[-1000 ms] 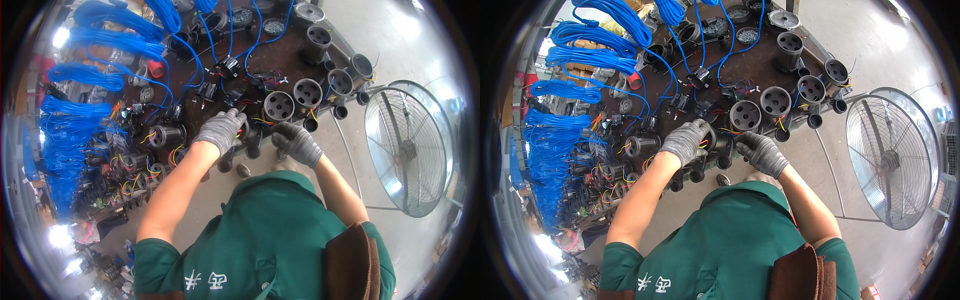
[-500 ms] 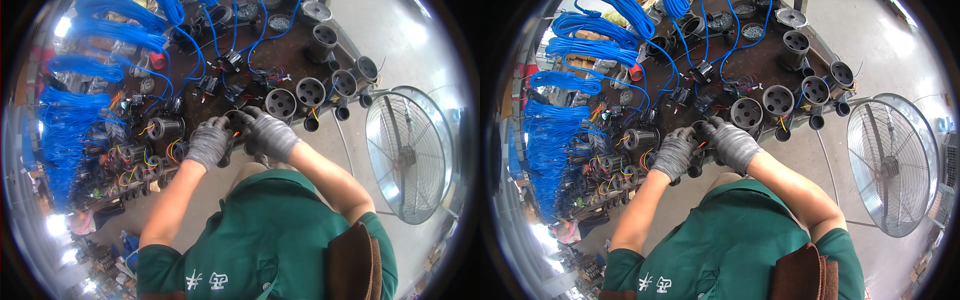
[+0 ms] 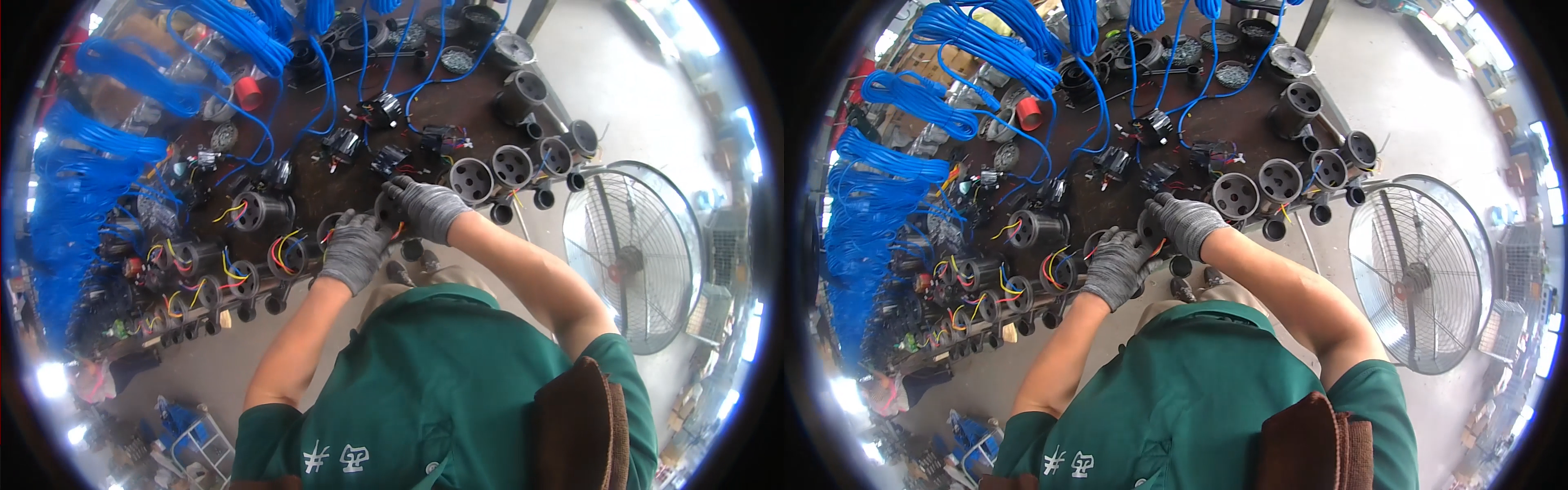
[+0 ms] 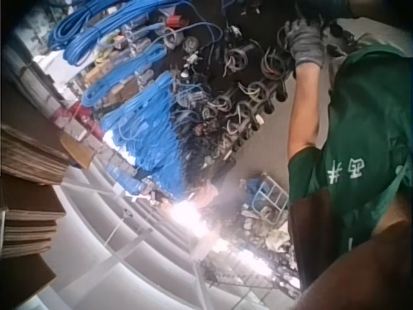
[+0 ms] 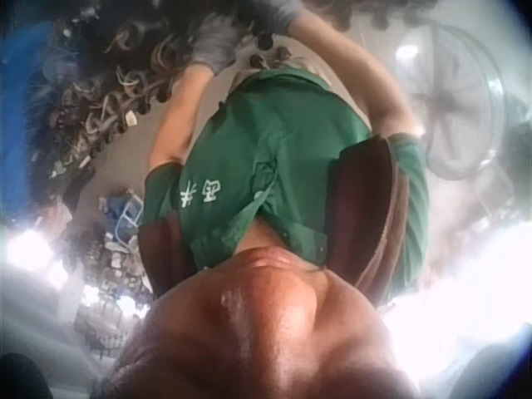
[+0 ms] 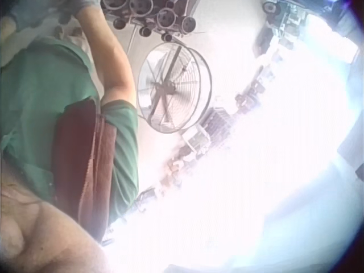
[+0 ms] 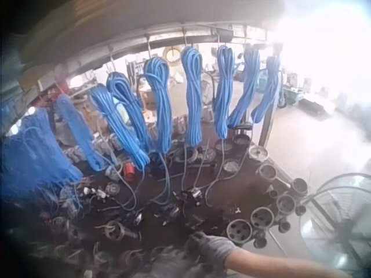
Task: Manually assembling components of submersible water pumps at a workbench.
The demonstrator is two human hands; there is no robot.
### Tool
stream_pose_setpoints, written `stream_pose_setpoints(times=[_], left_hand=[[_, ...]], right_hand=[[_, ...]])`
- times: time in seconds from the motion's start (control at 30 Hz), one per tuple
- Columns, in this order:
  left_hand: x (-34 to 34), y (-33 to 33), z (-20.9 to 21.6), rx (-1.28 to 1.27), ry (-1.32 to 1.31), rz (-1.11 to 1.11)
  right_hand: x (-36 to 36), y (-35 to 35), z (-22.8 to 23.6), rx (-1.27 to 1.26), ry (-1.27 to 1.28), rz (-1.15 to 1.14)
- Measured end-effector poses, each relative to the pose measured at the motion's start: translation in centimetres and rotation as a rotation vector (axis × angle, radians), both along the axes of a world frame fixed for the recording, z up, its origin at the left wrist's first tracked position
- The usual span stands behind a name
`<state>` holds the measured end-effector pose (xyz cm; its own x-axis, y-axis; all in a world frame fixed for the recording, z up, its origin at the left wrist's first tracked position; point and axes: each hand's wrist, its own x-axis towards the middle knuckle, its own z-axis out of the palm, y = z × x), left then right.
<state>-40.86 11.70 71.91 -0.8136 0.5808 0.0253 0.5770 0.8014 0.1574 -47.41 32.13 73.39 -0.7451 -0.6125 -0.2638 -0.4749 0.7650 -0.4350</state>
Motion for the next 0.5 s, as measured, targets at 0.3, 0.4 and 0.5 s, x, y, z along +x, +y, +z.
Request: stream_pose_setpoints(times=[0.3,0.4,0.5], left_hand=[[-3.3,3.8,4.0,0.625,0.05,0.126],[-5.6,8.7,4.6,0.343,-0.217,0.048],[-7.7,13.5,3.7,0.061,-0.338,0.032]], right_hand=[[8.3,6.8,0.8,-0.363,-0.115,-0.286],[10.4,10.2,1.6,-0.323,-0.195,-0.56],[10.5,13.3,-0.2,-0.313,-0.199,-0.614]])
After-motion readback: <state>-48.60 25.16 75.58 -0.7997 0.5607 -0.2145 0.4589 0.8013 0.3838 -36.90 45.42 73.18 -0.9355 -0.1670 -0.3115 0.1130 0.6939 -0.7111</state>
